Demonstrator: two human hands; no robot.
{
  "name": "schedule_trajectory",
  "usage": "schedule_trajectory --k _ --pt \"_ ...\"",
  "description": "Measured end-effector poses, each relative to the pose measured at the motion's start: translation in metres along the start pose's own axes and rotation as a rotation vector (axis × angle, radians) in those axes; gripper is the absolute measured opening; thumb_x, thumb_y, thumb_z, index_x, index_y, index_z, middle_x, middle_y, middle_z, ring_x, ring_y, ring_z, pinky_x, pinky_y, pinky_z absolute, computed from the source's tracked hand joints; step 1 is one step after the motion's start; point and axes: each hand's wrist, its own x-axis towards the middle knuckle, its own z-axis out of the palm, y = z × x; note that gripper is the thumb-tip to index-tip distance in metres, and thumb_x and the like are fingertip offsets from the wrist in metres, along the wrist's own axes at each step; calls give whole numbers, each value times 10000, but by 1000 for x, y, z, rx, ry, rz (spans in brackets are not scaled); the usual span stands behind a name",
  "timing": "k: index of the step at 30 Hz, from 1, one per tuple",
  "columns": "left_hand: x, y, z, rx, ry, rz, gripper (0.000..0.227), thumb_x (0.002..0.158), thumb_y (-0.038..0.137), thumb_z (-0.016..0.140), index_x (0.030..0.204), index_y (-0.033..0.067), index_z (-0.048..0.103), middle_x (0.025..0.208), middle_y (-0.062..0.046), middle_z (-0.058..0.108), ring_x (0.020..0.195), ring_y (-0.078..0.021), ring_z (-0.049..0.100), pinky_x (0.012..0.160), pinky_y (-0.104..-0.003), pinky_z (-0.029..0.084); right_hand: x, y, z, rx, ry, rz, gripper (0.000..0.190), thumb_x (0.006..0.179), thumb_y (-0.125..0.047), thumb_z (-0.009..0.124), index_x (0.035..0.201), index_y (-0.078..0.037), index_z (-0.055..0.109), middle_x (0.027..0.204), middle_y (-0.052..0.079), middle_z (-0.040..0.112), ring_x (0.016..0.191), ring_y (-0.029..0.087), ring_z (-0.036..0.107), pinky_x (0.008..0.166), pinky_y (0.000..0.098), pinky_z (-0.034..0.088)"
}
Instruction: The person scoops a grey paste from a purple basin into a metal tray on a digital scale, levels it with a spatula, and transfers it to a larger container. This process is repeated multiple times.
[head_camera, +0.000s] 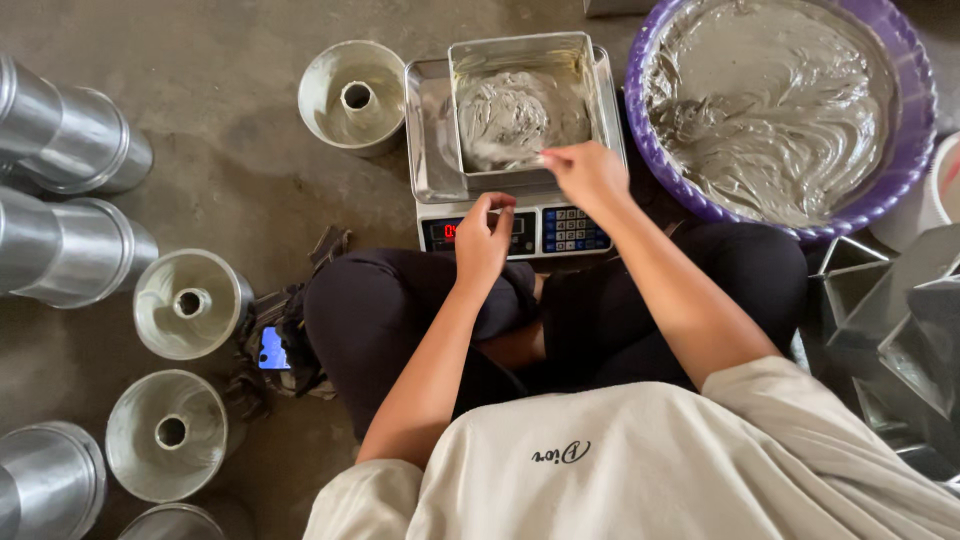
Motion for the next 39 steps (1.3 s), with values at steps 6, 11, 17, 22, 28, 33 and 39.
schedule_trajectory --k 6,11,17,22,28,33,39 --pt "10 -8 -7 -42 108 83 112 979 94 632 1065 62 695 904 -66 733 751 -131 685 705 -275 522 31 -6 -12 125 -25 171 228 1009 -457 624 1192 -390 742 800 -26 770 552 170 520 527 364 394" --pt "18 -19 -11 -91 200 77 104 982 91 632 1055 60 699 930 -48 741 786 -129 685 714 -272 530 24 -6 -9 -9 -105 72 235 987 -413 633 1190 -398 751 910 -27 745 629 137 586 588 361 472" --pt "20 -24 -18 -128 270 37 111 991 91 619 1066 54 691 946 -48 739 821 -127 704 732 -268 541 20 -1 -17 -149 -55 -187 265 1006 -417 634 1247 -387 741 841 12 660 771 189 613 962 513 331" --pt "18 -23 -19 -151 252 36 113 1001 100 612 1078 53 680 952 -39 728 803 -123 685 730 -266 536 25 -2 -14 -188 -67 -302 275 999 -406 639 1254 -400 742 808 12 653 822 205 595 905 451 286" --pt "17 -24 -25 -141 230 -116 119 1021 109 627 1088 57 711 815 -67 682 681 -132 612 632 -276 486 34 1 -11 -121 -74 -283 254 984 -408 657 1219 -400 753 888 -11 678 850 185 606 916 460 258" --pt "18 -27 -20 -190 248 5 94 1002 94 620 1062 56 681 909 -14 715 727 -86 643 644 -244 527 41 14 -3 -198 -47 -435 259 972 -427 656 1204 -404 770 894 20 682 937 196 619 955 521 262" --pt "18 -27 -13 -191 238 35 102 997 84 622 1074 56 682 945 -11 725 792 -85 664 711 -241 521 45 60 -25 -262 -58 -306 251 990 -419 650 1214 -435 763 871 37 680 953 242 623 967 610 236"
